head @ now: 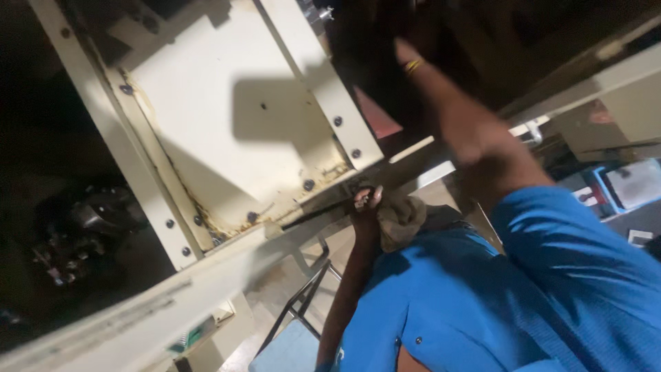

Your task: The person opens a large industrial machine door, retrieves a metal rod from inside, places it on a nearby table, and then wipes the door handle and surrounding area with a cloth. The person then closes the door.

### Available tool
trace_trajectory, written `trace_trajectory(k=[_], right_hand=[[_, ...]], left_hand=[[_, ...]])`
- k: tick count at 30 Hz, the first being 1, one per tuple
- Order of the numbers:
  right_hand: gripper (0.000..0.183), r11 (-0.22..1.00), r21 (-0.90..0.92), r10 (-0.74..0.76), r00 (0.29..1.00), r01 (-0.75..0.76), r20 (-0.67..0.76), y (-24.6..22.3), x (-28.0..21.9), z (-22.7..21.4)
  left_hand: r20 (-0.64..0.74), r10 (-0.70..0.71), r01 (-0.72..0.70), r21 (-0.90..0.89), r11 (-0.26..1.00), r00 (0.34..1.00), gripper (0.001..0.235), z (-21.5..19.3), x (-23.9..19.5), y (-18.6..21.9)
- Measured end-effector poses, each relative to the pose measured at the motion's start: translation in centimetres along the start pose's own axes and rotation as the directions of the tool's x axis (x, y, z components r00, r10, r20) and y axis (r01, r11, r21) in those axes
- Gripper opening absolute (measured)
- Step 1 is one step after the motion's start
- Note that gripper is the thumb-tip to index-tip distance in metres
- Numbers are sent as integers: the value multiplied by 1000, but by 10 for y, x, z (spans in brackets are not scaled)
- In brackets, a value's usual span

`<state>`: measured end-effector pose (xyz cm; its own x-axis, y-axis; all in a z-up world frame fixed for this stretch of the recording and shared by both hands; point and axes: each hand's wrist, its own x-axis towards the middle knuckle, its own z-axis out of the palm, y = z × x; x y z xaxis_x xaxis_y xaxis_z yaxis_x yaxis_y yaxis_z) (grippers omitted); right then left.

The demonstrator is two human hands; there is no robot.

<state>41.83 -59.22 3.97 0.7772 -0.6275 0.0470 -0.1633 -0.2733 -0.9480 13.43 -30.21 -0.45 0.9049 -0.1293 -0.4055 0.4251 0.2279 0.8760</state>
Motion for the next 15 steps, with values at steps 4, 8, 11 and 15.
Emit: trace_trajectory(k=[4,8,11,15], right_hand=[[58,929,297,-177,971,219,-161,-16,-96,-27],[62,917,116,-372,924,381,-95,-10,-224,-149],[68,872,416,-223,966,259,-133,-6,-262,-199],[63,852,508,-91,991,126,-93,-6,-254,-233]], left_hand=[[82,215,-221,69,973,973,27,15,-5,10],[57,331,-334,61,941,942,23,19,-13,-1],[33,245,-247,56,967,969,31,15,-27,-18],[-248,581,-569,125,813,775,75,17,-57,-22]])
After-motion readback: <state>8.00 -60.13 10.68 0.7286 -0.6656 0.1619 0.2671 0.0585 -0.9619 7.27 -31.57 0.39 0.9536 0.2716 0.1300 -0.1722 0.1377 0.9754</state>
